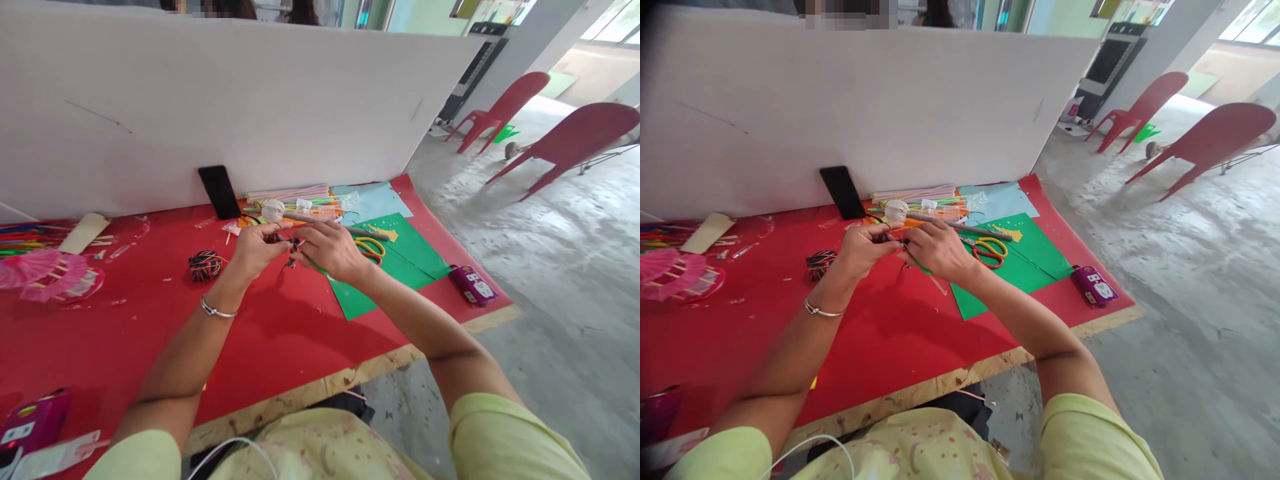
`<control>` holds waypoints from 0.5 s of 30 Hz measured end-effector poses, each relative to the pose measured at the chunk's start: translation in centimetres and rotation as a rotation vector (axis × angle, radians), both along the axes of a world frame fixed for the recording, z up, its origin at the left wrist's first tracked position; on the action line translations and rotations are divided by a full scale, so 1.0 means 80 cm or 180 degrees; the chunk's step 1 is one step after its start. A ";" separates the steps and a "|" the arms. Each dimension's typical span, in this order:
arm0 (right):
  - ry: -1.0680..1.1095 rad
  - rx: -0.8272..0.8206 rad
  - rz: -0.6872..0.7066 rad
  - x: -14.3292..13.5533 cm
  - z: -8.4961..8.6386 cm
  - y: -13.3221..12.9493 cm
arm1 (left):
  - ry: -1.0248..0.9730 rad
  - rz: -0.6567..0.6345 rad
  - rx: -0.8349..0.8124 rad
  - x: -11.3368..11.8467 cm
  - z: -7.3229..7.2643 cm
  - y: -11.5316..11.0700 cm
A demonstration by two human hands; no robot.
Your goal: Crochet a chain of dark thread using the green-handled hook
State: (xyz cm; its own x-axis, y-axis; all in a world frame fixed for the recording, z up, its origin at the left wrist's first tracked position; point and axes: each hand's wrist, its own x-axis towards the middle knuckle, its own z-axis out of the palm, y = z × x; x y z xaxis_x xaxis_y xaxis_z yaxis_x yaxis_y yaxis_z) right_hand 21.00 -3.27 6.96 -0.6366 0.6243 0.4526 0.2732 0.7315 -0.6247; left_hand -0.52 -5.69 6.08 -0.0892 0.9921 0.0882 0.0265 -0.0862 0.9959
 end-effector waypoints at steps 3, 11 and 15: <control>-0.0183 0.0488 -0.0544 -0.010 -0.033 -0.016 | -0.0686 -0.0056 -0.0344 0.010 0.003 -0.003; -0.0437 0.1091 -0.0242 0.002 -0.051 0.005 | -0.0551 -0.0644 -0.0567 -0.002 0.028 -0.013; -0.0571 0.1064 -0.0172 0.008 -0.039 0.007 | -0.0002 -0.0704 -0.0391 -0.014 0.021 -0.008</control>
State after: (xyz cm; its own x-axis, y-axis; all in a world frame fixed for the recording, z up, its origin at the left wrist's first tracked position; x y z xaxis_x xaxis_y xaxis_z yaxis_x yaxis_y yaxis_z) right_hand 21.65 -2.73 3.86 -0.6944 0.4959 0.5215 0.4003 0.8684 -0.2928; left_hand -1.60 -6.31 7.73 0.1313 0.9908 -0.0342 0.0198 0.0319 0.9993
